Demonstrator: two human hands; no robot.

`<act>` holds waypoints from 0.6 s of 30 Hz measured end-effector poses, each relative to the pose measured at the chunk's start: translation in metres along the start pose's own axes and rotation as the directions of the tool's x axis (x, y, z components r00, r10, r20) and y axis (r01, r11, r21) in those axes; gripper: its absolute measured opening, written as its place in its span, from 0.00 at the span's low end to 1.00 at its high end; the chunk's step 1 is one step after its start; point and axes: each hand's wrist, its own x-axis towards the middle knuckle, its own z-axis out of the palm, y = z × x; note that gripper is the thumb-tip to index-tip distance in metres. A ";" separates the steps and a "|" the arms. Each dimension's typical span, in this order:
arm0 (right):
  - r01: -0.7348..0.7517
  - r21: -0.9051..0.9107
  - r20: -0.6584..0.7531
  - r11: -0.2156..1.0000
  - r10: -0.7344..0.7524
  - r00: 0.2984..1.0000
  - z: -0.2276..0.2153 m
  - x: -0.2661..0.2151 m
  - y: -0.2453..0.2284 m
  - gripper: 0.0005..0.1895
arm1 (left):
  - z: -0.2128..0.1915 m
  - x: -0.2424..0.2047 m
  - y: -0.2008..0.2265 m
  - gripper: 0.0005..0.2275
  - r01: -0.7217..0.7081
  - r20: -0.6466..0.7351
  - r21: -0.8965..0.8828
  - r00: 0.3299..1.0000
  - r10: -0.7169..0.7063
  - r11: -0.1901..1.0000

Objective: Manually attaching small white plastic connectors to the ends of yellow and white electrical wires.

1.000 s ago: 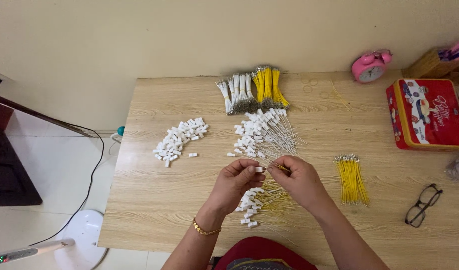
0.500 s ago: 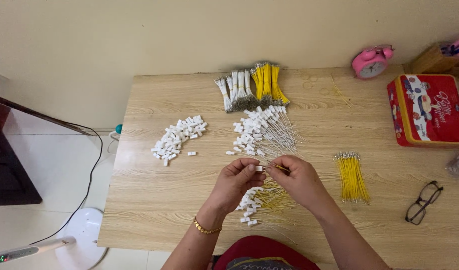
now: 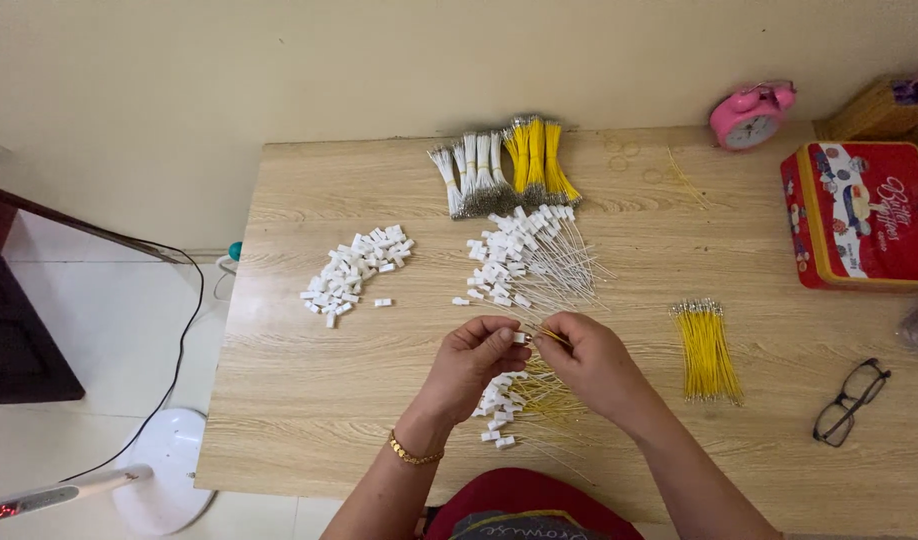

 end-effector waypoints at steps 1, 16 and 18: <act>-0.001 0.000 0.001 1.000 0.001 1.000 0.000 0.000 -0.002 0.08 | 0.000 0.000 -0.001 0.09 0.001 -0.001 0.000 1.000 -0.001 1.000; 0.103 -0.252 0.006 0.962 -0.105 0.994 0.021 0.006 0.042 0.08 | -0.011 0.002 -0.027 0.07 0.070 -0.055 -0.041 0.996 -0.072 0.997; 0.089 -0.261 0.025 0.961 -0.085 0.996 0.021 0.006 0.036 0.07 | -0.013 0.002 -0.031 0.06 0.081 -0.062 -0.009 0.995 -0.082 0.997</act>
